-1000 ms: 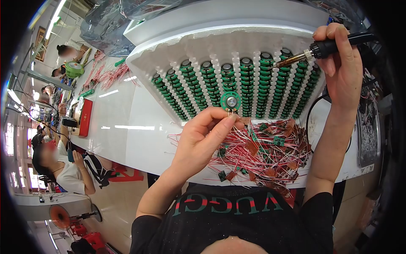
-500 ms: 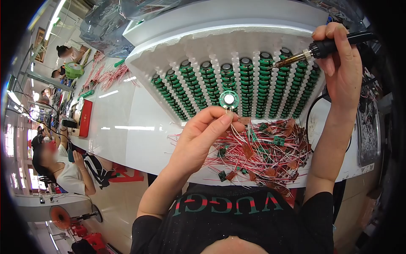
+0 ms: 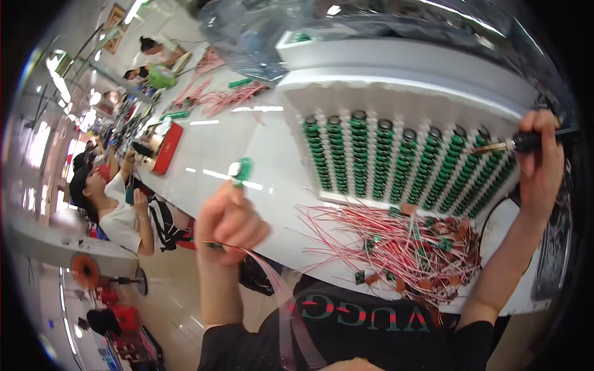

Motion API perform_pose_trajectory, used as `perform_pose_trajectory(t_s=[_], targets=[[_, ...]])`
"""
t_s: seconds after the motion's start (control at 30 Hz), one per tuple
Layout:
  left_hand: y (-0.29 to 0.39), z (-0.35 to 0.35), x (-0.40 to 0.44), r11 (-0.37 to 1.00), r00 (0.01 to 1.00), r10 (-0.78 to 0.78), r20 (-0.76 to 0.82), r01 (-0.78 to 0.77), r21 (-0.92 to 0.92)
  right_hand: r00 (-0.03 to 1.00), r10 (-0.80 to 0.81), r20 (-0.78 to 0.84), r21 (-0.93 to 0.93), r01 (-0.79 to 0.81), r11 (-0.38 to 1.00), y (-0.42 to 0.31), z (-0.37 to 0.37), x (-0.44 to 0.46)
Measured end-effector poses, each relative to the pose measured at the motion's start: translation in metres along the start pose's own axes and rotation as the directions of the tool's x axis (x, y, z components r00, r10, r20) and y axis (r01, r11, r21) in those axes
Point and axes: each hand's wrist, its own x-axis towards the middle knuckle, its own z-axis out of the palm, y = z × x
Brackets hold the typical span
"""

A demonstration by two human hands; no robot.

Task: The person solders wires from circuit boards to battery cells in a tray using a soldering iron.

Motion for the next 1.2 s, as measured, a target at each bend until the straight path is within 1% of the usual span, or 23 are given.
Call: perform_pose_trajectory(t_s=[0.03, 0.07, 0.1, 0.17, 0.23, 0.3, 0.37, 0.47, 0.53, 0.57, 0.7, 0.73, 0.83, 0.87, 0.9, 0.93, 0.97, 1.0, 1.03, 1.07, 1.13, 1.17, 1.2], targets=[[0.018, -0.009, -0.008, 0.998, 1.0, 0.016, -0.026, -0.014, 0.066, 1.0, 0.005, 0.01, 0.025, -0.006, 1.0, 0.002, -0.002, 0.001], [0.032, -0.022, -0.016, 0.974, 0.994, 0.065, -0.089, -0.043, 0.224, 0.998, 0.035, 0.042, -0.01, -0.035, 0.999, -0.001, -0.003, 0.0], [0.05, -0.033, -0.022, 0.784, 0.862, 0.184, -0.472, 0.161, 0.599, 0.998, 0.054, -0.024, -0.02, -0.054, 0.998, 0.002, -0.007, 0.0], [0.055, -0.051, -0.015, 0.499, 0.801, 0.285, -0.527, 0.346, 0.795, 0.999, 0.045, 0.008, -0.036, -0.045, 0.998, 0.001, -0.006, 0.0], [0.052, -0.085, -0.005, 0.353, 0.792, 0.313, -0.525, 0.416, 0.838, 0.997, 0.031, -0.066, -0.028, -0.033, 0.999, 0.005, -0.009, 0.0], [0.043, -0.108, 0.012, 0.227, 0.776, 0.291, -0.559, 0.512, 0.829, 0.994, 0.02, -0.108, -0.024, -0.023, 0.999, 0.008, -0.01, 0.0], [0.027, -0.15, 0.03, 0.196, 0.792, 0.292, -0.536, 0.499, 0.844, 0.993, 0.007, -0.121, -0.027, -0.01, 1.0, 0.008, -0.01, 0.002], [0.009, -0.173, 0.049, -0.04, 0.782, 0.341, -0.521, 0.566, 0.823, 1.0, 0.001, -0.004, -0.002, -0.001, 1.0, 0.003, -0.007, 0.001], [0.001, -0.184, 0.053, -0.285, 0.765, 0.576, -0.288, 0.518, 0.806, 1.0, -0.015, 0.01, -0.015, 0.015, 1.0, -0.001, 0.0, 0.001], [-0.002, -0.187, 0.052, -0.411, 0.745, 0.651, -0.147, 0.509, 0.756, 1.0, -0.015, 0.006, -0.018, 0.016, 1.0, -0.002, 0.004, -0.001], [-0.002, -0.173, 0.028, -0.228, 0.686, 0.723, -0.083, 0.351, 0.908, 0.999, -0.051, -0.006, 0.002, 0.051, 0.999, 0.002, -0.001, 0.002], [-0.007, -0.163, 0.018, -0.191, 0.69, 0.721, -0.066, 0.288, 0.938, 0.998, -0.045, 0.032, 0.008, 0.045, 0.999, 0.001, -0.006, 0.003], [-0.027, -0.129, 0.0, -0.049, 0.752, 0.657, -0.047, 0.105, 0.993, 1.0, -0.022, 0.015, 0.093, 0.021, 0.995, -0.007, -0.003, 0.001], [-0.041, -0.116, -0.002, -0.027, 0.78, 0.622, -0.07, 0.111, 0.993, 1.0, -0.011, 0.005, 0.117, 0.011, 0.993, -0.011, -0.001, 0.0], [-0.048, -0.105, -0.006, -0.021, 0.799, 0.596, -0.085, 0.121, 0.992, 0.993, 0.033, 0.112, 0.144, -0.049, 0.988, -0.018, 0.007, -0.004], [-0.051, -0.099, -0.007, -0.031, 0.806, 0.585, -0.091, 0.135, 0.99, 0.987, 0.022, 0.16, 0.152, -0.047, 0.987, -0.021, 0.008, -0.008], [-0.055, -0.098, -0.004, -0.02, 0.831, 0.549, -0.088, 0.118, 0.993, 0.991, 0.002, 0.132, 0.155, -0.022, 0.988, -0.023, 0.012, -0.011], [-0.062, -0.095, -0.001, -0.009, 0.852, 0.516, -0.086, 0.105, 0.994, 0.988, 0.017, 0.156, 0.178, -0.045, 0.983, -0.027, 0.009, -0.014], [-0.07, -0.091, 0.002, 0.004, 0.87, 0.487, -0.084, 0.094, 0.996, 0.992, -0.003, 0.126, 0.18, -0.02, 0.983, -0.031, 0.005, -0.016], [-0.075, -0.085, 0.009, 0.019, 0.873, 0.482, -0.079, 0.08, 0.997, 0.998, -0.039, 0.047, 0.152, 0.032, 0.988, -0.033, 0.005, -0.018], [-0.082, -0.07, 0.02, 0.069, 0.912, 0.4, -0.093, 0.071, 0.995, 0.982, -0.12, -0.147, 0.059, 0.13, 0.99, -0.038, 0.003, -0.021], [-0.09, -0.062, 0.026, 0.103, 0.933, 0.346, -0.1, 0.068, 0.992, 0.973, -0.191, -0.13, 0.005, 0.194, 0.981, -0.039, 0.005, -0.017], [-0.1, -0.055, 0.032, 0.049, 0.944, 0.331, -0.018, 0.002, 0.999, 0.948, -0.315, -0.052, -0.055, 0.313, 0.948, -0.033, 0.011, -0.011]])
